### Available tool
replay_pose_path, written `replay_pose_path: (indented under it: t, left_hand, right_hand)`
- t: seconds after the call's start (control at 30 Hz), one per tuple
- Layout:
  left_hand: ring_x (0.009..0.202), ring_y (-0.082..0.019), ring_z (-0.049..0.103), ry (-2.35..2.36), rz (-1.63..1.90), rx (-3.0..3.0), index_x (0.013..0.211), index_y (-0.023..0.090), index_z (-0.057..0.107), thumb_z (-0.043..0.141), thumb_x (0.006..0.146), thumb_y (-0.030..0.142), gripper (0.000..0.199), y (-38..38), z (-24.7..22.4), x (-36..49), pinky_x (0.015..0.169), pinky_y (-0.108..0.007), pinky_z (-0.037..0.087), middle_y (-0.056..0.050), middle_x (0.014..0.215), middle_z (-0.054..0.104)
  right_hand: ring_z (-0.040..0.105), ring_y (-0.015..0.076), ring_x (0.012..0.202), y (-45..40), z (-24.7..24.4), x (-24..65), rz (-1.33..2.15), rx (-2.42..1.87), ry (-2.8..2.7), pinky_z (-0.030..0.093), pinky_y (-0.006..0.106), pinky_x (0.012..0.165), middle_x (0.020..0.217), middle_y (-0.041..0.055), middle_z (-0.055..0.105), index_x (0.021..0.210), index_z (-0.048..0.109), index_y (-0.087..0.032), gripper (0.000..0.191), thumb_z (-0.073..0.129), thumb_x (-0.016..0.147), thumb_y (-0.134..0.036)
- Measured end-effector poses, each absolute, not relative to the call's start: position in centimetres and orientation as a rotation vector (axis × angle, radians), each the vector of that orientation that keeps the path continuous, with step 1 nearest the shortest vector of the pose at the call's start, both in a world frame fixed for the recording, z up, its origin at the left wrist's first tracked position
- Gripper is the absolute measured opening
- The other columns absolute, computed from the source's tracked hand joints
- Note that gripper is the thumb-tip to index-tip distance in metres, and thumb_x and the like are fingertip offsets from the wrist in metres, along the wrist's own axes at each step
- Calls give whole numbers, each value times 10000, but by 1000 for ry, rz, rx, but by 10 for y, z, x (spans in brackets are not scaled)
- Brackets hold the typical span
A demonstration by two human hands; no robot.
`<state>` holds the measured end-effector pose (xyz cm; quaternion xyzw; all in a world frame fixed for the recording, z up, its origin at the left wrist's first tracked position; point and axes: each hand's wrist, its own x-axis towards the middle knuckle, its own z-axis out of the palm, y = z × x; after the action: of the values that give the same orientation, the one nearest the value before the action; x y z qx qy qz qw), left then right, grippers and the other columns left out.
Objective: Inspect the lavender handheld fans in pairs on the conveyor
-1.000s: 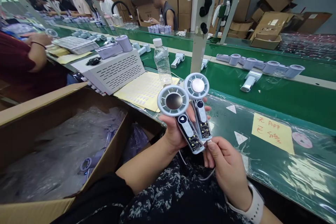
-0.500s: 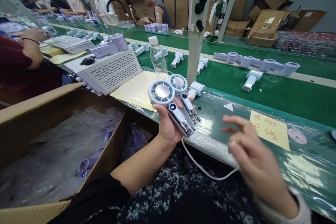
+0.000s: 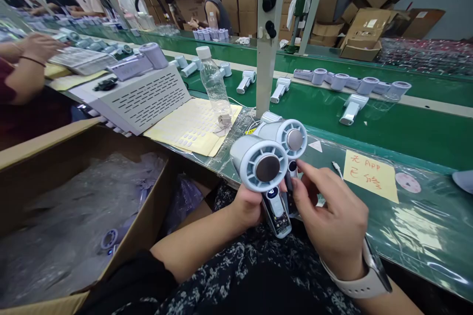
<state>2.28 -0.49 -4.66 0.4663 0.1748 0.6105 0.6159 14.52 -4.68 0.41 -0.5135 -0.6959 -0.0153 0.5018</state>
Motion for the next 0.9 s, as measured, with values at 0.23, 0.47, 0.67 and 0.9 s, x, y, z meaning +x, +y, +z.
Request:
replay_pose_path:
  t: [0.23,0.47,0.67,0.9]
  left_hand:
    - [686,-220,604,413,1407,1070,698,170,709,610,673,934,770,-10,-51,23,682,-357,543,-51,684,588]
    - [771,-275,656,480,1351,1041,702,188,719,548,617,1002,837,-13,-59,22,750,-406,565,-97,786,680]
    - [877,-335,669,538,1287,984,653,181,706,706,561,925,750,-16,-63,20,844,-443,573,-98,742,663]
    - [752,-259,631,559,1286,1052,694,168,712,651,553,972,818,-17,-64,20,755,-388,550,-81,726,661]
  right_hand:
    - [748,187,768,-50,-1,147,-184,-1245,-1677,577,298,689,870,81,790,1087,742,-150,172,651,962,-74]
    - [753,192,765,-52,-4,147,-113,-1241,-1661,613,311,708,862,67,788,1016,721,-203,172,625,968,-69]
    - [696,157,646,-48,-3,153,-19,-1350,-1601,564,273,621,795,27,756,1040,695,-184,96,636,979,-140]
    - [593,153,562,-41,-5,162,-352,-1326,-1851,417,314,564,688,29,694,950,709,-140,149,576,1016,-132]
